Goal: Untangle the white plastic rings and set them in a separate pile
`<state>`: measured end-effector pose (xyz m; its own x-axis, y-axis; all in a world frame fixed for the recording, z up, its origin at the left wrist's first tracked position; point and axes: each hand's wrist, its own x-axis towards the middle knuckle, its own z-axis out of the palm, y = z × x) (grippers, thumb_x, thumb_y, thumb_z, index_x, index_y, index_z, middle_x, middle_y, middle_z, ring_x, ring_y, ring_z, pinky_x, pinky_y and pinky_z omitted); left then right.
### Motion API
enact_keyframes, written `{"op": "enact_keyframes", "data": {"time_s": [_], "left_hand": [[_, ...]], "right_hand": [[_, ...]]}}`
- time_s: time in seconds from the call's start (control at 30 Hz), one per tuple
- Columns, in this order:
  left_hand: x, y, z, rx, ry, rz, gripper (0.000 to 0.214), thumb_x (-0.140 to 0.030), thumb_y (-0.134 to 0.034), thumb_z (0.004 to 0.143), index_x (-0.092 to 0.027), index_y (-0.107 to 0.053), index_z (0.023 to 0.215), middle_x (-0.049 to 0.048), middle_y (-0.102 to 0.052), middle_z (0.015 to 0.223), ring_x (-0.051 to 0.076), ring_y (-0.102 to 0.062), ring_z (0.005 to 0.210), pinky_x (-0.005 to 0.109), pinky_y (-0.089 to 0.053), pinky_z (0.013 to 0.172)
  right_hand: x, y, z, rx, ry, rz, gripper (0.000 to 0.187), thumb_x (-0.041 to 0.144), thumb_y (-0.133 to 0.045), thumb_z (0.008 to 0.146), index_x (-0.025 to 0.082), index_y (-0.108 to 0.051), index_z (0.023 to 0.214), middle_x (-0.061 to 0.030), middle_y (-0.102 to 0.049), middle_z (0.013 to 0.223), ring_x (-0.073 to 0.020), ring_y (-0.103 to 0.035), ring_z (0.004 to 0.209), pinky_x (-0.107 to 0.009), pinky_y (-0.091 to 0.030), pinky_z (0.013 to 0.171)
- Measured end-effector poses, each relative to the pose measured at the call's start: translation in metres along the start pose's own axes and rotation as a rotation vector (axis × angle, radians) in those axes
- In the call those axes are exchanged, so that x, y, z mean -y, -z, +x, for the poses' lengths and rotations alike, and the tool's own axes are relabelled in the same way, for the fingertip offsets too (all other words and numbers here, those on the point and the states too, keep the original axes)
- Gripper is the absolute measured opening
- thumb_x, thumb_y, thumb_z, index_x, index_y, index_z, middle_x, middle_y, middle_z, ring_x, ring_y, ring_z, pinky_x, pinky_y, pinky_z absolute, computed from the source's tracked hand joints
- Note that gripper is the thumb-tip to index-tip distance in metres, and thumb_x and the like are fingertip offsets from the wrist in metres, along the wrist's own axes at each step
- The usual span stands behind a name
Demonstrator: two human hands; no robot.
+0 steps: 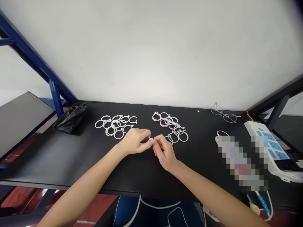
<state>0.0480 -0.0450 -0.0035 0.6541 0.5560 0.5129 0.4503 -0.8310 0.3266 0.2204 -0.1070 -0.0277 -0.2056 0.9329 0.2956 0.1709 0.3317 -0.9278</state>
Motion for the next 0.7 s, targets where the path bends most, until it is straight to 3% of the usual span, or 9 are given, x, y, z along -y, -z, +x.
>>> {"op": "enact_keyframes", "data": {"time_s": [0.2, 0.33, 0.53, 0.7], "left_hand": [[0.004, 0.000, 0.002, -0.028, 0.168, 0.096, 0.026, -0.034, -0.041, 0.098, -0.017, -0.056, 0.085, -0.0008, -0.056, 0.072, 0.008, -0.045, 0.052, 0.021, -0.032, 0.049], [0.012, 0.000, 0.003, 0.003, 0.243, 0.196, 0.026, -0.031, -0.039, 0.100, -0.017, -0.056, 0.088, 0.0039, -0.060, 0.087, 0.014, -0.056, 0.075, 0.024, -0.039, 0.057], [0.027, -0.008, 0.001, -0.003, 0.374, 0.381, 0.026, -0.028, -0.039, 0.100, -0.017, -0.058, 0.087, 0.0084, -0.060, 0.090, 0.023, -0.053, 0.090, 0.031, -0.043, 0.067], [0.030, -0.011, -0.001, 0.010, 0.387, 0.469, 0.024, -0.025, -0.043, 0.098, -0.016, -0.063, 0.088, 0.0118, -0.060, 0.095, 0.027, -0.052, 0.090, 0.039, -0.043, 0.077]], "right_hand": [[0.000, 0.000, -0.002, -0.007, 0.009, -0.051, 0.019, 0.035, -0.043, 0.100, 0.021, -0.047, 0.087, 0.0061, -0.044, 0.060, -0.0095, -0.045, 0.049, -0.023, -0.038, 0.049], [0.002, 0.001, -0.002, 0.006, 0.029, -0.059, 0.015, 0.032, -0.043, 0.099, 0.021, -0.048, 0.089, 0.0059, -0.043, 0.061, -0.0096, -0.044, 0.049, -0.023, -0.038, 0.049], [0.002, 0.001, -0.002, -0.009, 0.056, -0.074, 0.012, 0.030, -0.045, 0.098, 0.021, -0.050, 0.093, 0.0046, -0.048, 0.062, -0.0111, -0.049, 0.052, -0.025, -0.043, 0.053], [0.000, -0.001, -0.001, -0.014, 0.076, -0.081, 0.009, 0.029, -0.046, 0.097, 0.021, -0.051, 0.097, 0.0043, -0.051, 0.062, -0.0116, -0.052, 0.052, -0.025, -0.045, 0.054]]}}
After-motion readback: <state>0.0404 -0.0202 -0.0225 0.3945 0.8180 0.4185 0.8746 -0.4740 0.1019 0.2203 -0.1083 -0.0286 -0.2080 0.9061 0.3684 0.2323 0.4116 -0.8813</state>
